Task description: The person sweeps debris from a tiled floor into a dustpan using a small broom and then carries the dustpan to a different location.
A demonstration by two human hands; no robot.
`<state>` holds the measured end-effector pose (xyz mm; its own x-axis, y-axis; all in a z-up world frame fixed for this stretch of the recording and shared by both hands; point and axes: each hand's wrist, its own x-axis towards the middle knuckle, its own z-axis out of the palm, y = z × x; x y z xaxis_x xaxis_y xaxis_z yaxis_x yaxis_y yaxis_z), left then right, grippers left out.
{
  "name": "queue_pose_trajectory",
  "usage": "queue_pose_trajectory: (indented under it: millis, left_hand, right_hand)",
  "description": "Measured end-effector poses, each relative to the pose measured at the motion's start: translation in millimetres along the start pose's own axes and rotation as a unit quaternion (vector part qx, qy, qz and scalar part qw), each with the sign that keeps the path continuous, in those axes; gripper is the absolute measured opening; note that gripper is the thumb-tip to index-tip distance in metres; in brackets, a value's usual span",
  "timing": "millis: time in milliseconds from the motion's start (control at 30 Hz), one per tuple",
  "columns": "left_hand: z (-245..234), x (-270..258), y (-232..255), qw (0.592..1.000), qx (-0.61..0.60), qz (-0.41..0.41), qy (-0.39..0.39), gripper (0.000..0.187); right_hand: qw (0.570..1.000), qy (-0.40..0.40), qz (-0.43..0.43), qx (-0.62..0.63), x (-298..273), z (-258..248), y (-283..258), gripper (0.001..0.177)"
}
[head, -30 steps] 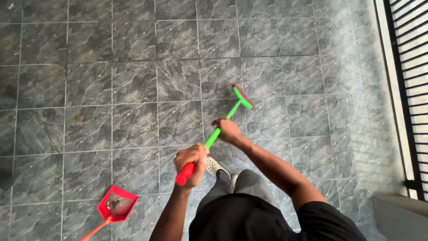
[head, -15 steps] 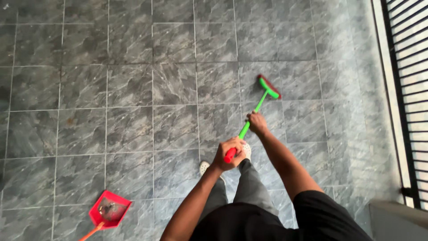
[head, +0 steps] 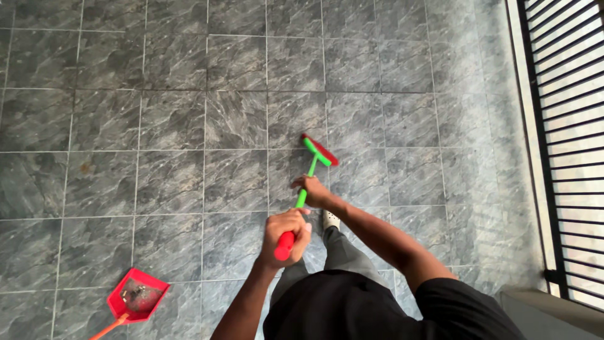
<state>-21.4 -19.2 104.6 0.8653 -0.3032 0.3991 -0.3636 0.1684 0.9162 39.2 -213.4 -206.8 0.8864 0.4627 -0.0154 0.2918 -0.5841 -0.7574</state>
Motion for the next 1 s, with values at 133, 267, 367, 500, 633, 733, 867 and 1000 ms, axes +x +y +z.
queue_pose_trajectory:
  millis: [133,267,367,500,633,733,867,1000]
  left_hand:
    - [-6,5,31,1.000,-0.002,-0.010,0.007,0.032]
    - [2,14,22,1.000,-0.016,-0.009,0.018,0.028]
    - [17,22,-10,0.999,-0.007,-0.043,0.020,0.028]
    - [50,42,-70,0.995,-0.003,-0.102,0.004,0.015]
    - [88,59,-132,0.997,-0.001,-0.081,-0.007,0.016]
    - [110,69,-166,0.992,-0.027,-0.120,0.006,0.014]
    - [113,73,-174,0.988,-0.057,-0.140,0.026,0.020]
    - [83,63,-143,0.990,-0.062,-0.121,0.045,0.029]
  right_hand:
    - [1.000,0.004,0.007,0.016,-4,-12,-32,0.038]
    - [0.996,-0.007,0.078,-0.040,-6,-45,-27,0.038]
    - [0.988,-0.014,0.149,-0.033,-10,-69,13,0.042]
    - [0.979,0.055,0.168,-0.102,-14,-112,79,0.035]
    - [0.970,0.057,0.171,-0.163,-21,-156,123,0.022]
    - [0.970,0.090,0.177,-0.139,-18,-173,141,0.019]
    - [0.967,0.047,0.198,-0.153,-10,-165,147,0.012]
    - [0.980,0.079,0.113,-0.142,-5,-125,131,0.009]
